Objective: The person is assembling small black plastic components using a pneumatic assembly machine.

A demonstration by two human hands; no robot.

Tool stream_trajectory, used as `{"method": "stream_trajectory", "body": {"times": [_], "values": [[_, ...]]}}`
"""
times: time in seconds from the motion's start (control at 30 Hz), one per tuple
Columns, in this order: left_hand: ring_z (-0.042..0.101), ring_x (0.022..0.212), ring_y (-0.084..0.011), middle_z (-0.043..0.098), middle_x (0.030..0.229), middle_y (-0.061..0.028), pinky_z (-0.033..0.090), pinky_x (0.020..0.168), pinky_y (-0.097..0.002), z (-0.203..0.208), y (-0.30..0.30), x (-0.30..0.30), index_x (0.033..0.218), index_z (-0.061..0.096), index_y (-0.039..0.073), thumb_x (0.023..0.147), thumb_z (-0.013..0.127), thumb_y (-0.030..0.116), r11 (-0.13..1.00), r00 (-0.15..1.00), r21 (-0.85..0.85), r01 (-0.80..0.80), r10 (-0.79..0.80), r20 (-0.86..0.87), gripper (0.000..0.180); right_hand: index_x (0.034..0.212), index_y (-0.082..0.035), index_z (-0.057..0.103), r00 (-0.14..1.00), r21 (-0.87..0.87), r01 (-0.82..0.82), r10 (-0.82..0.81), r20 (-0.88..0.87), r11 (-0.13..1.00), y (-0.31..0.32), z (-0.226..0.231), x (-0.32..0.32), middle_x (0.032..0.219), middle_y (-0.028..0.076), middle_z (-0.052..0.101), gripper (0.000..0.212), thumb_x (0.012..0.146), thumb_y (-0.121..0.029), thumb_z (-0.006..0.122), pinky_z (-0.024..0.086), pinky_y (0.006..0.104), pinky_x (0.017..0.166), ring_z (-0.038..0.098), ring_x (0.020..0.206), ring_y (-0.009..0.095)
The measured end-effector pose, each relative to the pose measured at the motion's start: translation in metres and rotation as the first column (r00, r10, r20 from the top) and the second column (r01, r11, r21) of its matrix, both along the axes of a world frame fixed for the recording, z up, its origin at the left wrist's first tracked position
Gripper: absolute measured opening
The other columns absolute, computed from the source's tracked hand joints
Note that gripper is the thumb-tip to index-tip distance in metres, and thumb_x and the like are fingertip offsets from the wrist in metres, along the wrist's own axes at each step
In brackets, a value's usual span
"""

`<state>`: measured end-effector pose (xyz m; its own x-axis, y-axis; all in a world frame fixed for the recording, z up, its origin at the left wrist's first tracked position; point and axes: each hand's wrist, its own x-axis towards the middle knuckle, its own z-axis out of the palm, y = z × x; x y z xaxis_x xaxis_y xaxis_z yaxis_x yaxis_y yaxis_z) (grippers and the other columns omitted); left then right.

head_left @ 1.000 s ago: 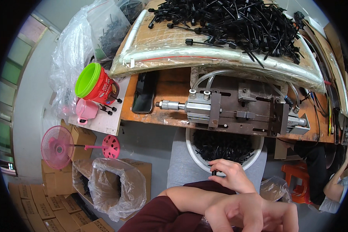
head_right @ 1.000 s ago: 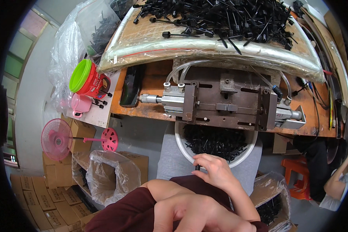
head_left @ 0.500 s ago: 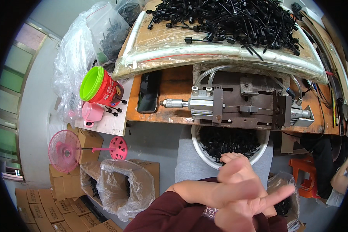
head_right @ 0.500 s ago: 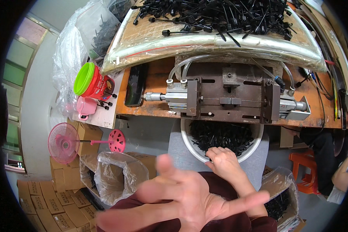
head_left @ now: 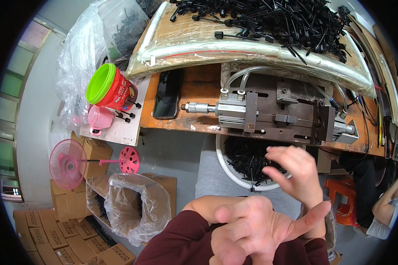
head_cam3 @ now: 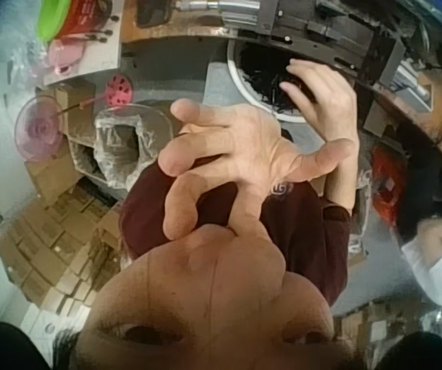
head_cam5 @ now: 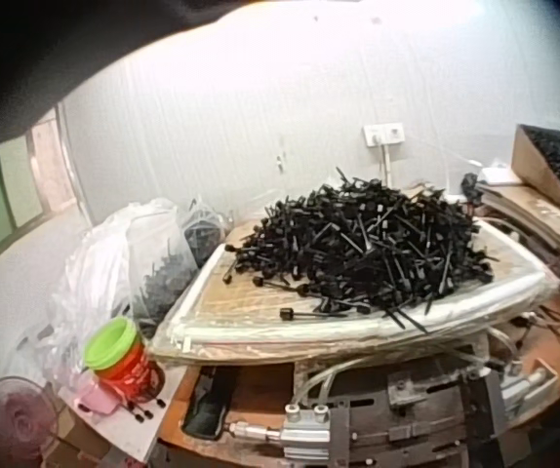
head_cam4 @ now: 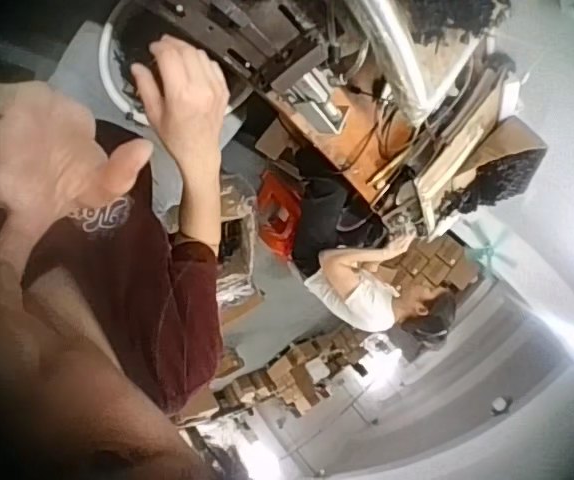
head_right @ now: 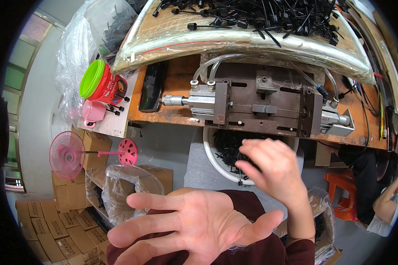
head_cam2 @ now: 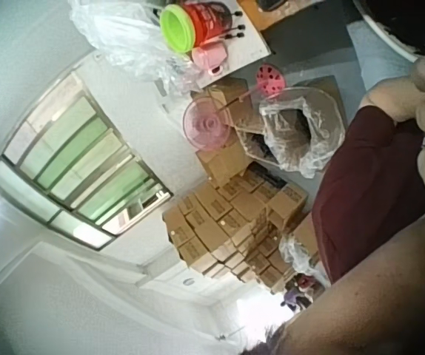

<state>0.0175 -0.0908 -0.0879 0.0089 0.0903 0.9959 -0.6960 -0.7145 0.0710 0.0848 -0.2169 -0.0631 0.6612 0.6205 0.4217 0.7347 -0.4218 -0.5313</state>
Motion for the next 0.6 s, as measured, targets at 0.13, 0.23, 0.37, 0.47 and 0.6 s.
{"method": "stream_trajectory", "body": {"times": [0.13,0.23,0.37,0.47,0.6], "values": [[0.025,0.138,-0.0182,0.009,0.155,0.0021,0.029,0.112,-0.0409,0.053,0.001,0.023,0.129,0.059,0.031,0.074,0.083,0.002,0.991,0.991,-0.034,-0.132,0.133,0.029,0.067,0.089,-0.001,0.069,0.976,0.215,0.127,-0.16,0.147,0.968,0.005,0.022,0.032,0.094,0.014,0.073,0.018,0.075,-0.002,0.079,0.055,0.0346,0.072,0.07,0.082,0.027],[0.053,0.086,-0.0152,0.054,0.104,0.0003,0.042,0.074,-0.0296,0.06,-0.004,0.037,0.107,0.067,0.016,0.076,0.085,0.013,0.982,0.998,-0.183,-0.046,0.051,0.023,0.037,0.092,0.0,0.069,0.922,0.33,0.218,-0.305,0.24,0.919,0.015,0.038,0.058,0.096,0.014,0.072,0.017,0.077,0.004,0.075,0.054,0.0327,0.072,0.069,0.083,0.025],[0.061,0.059,-0.0138,0.07,0.081,0.0006,0.046,0.054,-0.0235,0.053,0.028,0.023,0.1,0.07,0.007,0.074,0.087,0.01,0.923,0.823,-0.091,0.373,-0.374,-0.427,0.032,0.105,-0.005,0.069,0.806,0.324,0.318,-0.434,0.403,0.891,0.023,0.054,0.102,0.098,0.008,0.069,0.027,0.08,-0.008,0.078,0.051,0.0299,0.071,0.064,0.083,0.02],[0.063,0.058,-0.0158,0.071,0.081,-0.0027,0.049,0.053,-0.0256,0.047,0.035,0.017,0.101,0.07,0.004,0.077,0.084,0.006,0.897,0.734,-0.148,0.416,-0.427,-0.528,0.029,0.117,-0.01,0.068,0.715,0.221,0.334,-0.399,0.574,0.916,0.033,0.055,0.133,0.104,0.007,0.068,0.041,0.081,-0.023,0.08,0.051,0.0329,0.075,0.063,0.087,0.021],[0.065,0.061,-0.0159,0.071,0.079,-0.0029,0.052,0.057,-0.0273,0.042,0.04,0.014,0.105,0.071,0.002,0.076,0.084,0.005,0.896,0.714,-0.125,0.425,-0.417,-0.562,0.032,0.104,-0.008,0.071,0.689,0.112,0.366,-0.35,0.634,0.924,0.042,0.05,0.152,0.091,0.005,0.066,0.026,0.081,-0.019,0.076,0.052,0.0364,0.077,0.062,0.086,0.024]]}}
